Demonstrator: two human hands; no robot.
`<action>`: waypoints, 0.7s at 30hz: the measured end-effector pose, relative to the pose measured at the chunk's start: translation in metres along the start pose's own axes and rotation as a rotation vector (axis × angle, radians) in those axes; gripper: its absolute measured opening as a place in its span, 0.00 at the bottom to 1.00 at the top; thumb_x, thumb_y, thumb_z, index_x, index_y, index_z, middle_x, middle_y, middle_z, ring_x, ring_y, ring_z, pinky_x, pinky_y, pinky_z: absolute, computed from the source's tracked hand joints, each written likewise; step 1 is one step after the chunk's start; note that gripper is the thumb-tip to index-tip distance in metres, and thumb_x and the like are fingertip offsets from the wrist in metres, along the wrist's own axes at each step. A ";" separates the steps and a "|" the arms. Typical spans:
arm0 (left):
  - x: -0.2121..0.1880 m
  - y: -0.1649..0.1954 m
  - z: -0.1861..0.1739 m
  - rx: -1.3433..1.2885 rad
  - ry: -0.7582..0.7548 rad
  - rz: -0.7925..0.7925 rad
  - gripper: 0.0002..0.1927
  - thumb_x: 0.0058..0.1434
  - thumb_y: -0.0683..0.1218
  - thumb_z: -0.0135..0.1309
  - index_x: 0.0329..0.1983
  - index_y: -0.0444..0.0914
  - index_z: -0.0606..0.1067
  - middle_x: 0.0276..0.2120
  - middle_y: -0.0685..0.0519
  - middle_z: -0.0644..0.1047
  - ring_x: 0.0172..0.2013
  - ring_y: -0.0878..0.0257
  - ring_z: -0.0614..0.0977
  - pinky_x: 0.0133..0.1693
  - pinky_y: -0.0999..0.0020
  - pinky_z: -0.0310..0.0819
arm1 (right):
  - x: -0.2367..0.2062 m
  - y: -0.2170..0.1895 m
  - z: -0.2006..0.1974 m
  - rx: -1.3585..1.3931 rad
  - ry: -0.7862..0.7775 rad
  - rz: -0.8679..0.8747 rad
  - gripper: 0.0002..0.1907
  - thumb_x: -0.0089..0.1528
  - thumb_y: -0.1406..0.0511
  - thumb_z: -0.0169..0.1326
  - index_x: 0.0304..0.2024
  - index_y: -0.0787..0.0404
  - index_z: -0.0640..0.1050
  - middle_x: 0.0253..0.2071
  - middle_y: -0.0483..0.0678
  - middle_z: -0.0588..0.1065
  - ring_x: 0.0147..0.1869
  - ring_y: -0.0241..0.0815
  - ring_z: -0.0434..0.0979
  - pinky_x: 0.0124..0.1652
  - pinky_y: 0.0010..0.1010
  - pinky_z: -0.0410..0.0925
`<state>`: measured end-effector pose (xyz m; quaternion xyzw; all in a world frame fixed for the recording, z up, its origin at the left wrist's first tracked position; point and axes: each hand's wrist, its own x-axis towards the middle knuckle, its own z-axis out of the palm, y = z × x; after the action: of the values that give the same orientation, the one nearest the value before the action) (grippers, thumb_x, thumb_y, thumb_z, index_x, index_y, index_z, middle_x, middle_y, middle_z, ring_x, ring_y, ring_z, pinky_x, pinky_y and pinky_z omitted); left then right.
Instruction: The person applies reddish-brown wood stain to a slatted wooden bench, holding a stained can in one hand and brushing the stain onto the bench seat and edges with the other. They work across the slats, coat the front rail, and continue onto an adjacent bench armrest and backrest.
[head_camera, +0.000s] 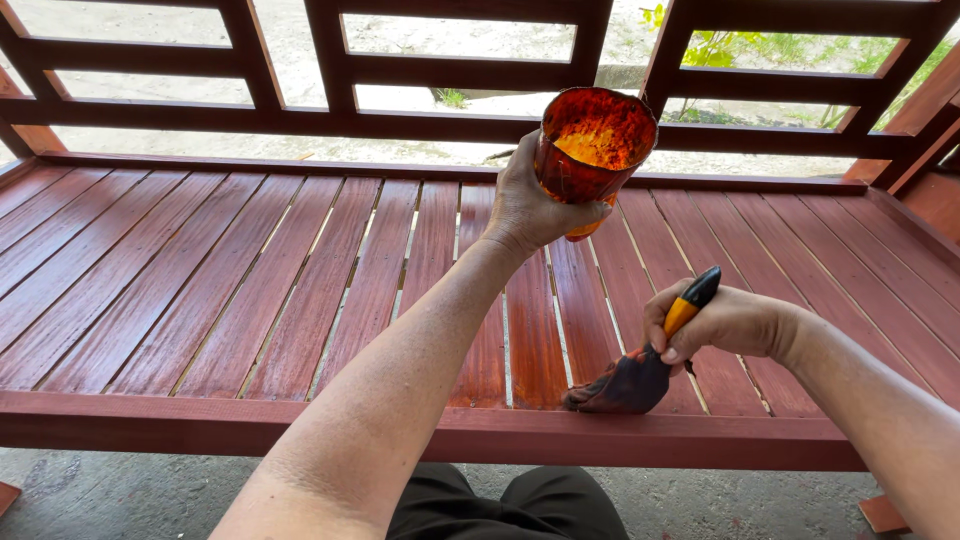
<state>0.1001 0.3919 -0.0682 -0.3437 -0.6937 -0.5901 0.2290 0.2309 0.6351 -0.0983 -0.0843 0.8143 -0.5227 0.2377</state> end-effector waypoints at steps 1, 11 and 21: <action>-0.001 0.001 0.000 -0.004 -0.008 -0.003 0.53 0.36 0.55 0.77 0.65 0.39 0.63 0.56 0.47 0.76 0.58 0.57 0.80 0.61 0.59 0.78 | 0.005 0.008 -0.007 0.070 -0.006 0.002 0.06 0.43 0.74 0.62 0.24 0.68 0.80 0.25 0.51 0.79 0.29 0.47 0.83 0.36 0.38 0.78; 0.000 0.002 -0.009 0.046 -0.029 -0.045 0.54 0.37 0.56 0.75 0.65 0.40 0.61 0.57 0.47 0.75 0.59 0.56 0.79 0.62 0.58 0.77 | 0.051 0.035 -0.034 0.517 -0.069 -0.067 0.06 0.50 0.74 0.57 0.29 0.61 0.78 0.30 0.51 0.79 0.32 0.49 0.82 0.33 0.44 0.78; 0.004 -0.017 -0.021 0.089 0.016 -0.143 0.52 0.35 0.54 0.75 0.64 0.42 0.63 0.56 0.49 0.75 0.58 0.57 0.79 0.62 0.59 0.76 | 0.047 0.014 -0.053 0.159 -0.039 0.232 0.07 0.48 0.73 0.64 0.26 0.63 0.78 0.29 0.52 0.78 0.33 0.47 0.81 0.36 0.45 0.80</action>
<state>0.0827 0.3706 -0.0728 -0.2781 -0.7400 -0.5764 0.2068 0.1665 0.6662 -0.1066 0.0193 0.7697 -0.5530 0.3185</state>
